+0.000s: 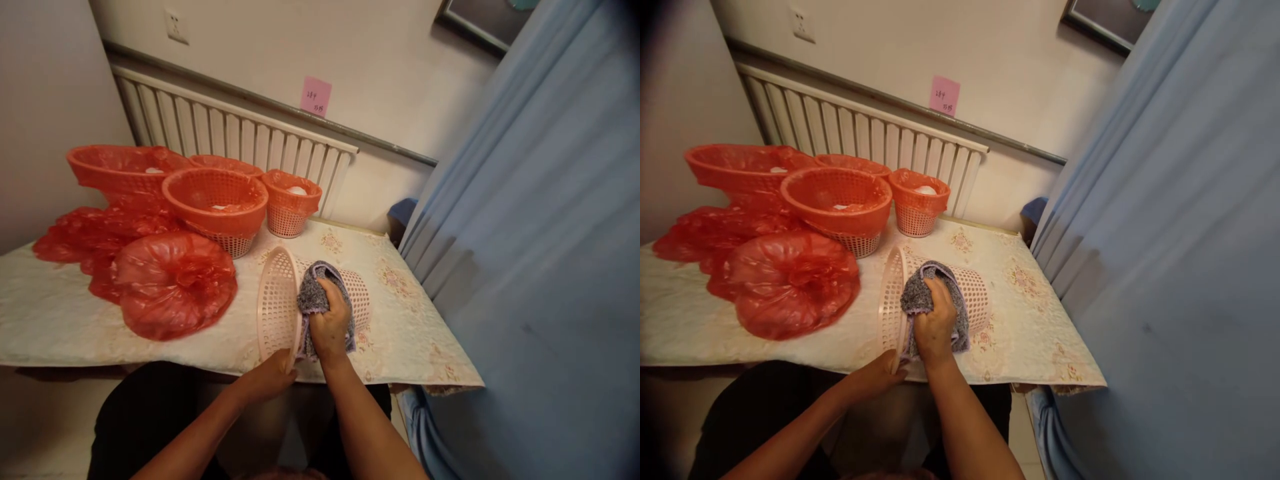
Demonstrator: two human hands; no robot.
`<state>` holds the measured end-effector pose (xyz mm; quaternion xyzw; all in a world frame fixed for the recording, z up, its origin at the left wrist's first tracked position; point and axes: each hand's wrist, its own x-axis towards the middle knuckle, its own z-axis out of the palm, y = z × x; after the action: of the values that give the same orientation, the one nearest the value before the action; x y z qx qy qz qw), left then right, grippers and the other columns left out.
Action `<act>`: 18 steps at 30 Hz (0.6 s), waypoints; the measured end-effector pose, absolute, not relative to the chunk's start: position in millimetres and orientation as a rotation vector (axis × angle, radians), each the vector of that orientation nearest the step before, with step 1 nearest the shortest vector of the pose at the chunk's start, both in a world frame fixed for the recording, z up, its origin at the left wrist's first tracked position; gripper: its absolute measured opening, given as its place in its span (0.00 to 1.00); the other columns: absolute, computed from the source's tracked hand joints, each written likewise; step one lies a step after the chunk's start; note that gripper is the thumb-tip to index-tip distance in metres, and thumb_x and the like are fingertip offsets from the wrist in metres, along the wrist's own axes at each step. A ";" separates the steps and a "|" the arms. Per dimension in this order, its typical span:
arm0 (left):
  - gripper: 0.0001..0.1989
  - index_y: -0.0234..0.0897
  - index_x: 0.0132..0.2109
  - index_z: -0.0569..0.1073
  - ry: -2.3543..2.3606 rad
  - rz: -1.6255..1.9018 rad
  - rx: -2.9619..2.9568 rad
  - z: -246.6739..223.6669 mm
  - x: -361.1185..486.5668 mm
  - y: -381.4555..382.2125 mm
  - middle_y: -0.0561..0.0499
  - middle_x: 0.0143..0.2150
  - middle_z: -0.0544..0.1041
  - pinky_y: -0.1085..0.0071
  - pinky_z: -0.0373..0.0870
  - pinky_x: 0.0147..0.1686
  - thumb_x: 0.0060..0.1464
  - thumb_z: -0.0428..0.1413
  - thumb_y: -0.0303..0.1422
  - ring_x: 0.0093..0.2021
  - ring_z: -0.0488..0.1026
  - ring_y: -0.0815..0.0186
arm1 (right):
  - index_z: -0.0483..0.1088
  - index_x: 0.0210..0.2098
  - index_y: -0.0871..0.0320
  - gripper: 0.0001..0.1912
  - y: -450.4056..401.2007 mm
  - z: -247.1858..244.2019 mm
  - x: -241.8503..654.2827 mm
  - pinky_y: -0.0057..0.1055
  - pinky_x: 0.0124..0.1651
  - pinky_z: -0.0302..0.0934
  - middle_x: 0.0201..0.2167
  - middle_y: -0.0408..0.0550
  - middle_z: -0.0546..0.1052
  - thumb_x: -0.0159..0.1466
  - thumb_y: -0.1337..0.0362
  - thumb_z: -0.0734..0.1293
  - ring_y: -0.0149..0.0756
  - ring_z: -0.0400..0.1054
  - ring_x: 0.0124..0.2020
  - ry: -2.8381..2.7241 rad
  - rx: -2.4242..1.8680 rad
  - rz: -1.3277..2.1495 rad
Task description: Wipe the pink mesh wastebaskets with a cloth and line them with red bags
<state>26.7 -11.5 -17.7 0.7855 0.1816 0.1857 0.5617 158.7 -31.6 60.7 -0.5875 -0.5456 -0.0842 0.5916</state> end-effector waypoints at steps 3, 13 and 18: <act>0.20 0.33 0.49 0.71 0.471 0.510 1.769 -5.4 35.6 -11.1 0.47 0.44 0.78 0.60 0.66 0.52 0.45 0.53 0.25 0.46 0.72 0.57 | 0.71 0.47 0.58 0.24 -33.6 58.4 157.1 0.39 0.56 0.61 0.47 0.50 0.75 0.53 0.75 0.60 0.39 0.68 0.50 -1.265 -1.374 -0.199; 0.24 0.33 0.57 0.67 0.442 0.657 1.560 16.4 49.2 -8.6 0.45 0.56 0.73 0.56 0.58 0.62 0.52 0.55 0.30 0.57 0.67 0.57 | 0.72 0.47 0.57 0.25 -13.4 53.8 208.4 0.35 0.54 0.61 0.46 0.48 0.76 0.51 0.74 0.60 0.38 0.69 0.49 -1.289 -1.507 -0.212; 0.25 0.33 0.59 0.65 0.461 0.652 1.617 12.5 44.2 -7.0 0.45 0.59 0.71 0.57 0.55 0.63 0.53 0.53 0.28 0.59 0.66 0.58 | 0.74 0.45 0.58 0.21 -6.6 34.9 282.4 0.35 0.51 0.62 0.43 0.49 0.78 0.53 0.69 0.61 0.39 0.70 0.45 -1.004 -1.741 -0.223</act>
<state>44.2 -7.0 12.5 0.7035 0.2003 0.2834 0.6202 282.4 -6.6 34.9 -0.7297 -0.4207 -0.0935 0.5309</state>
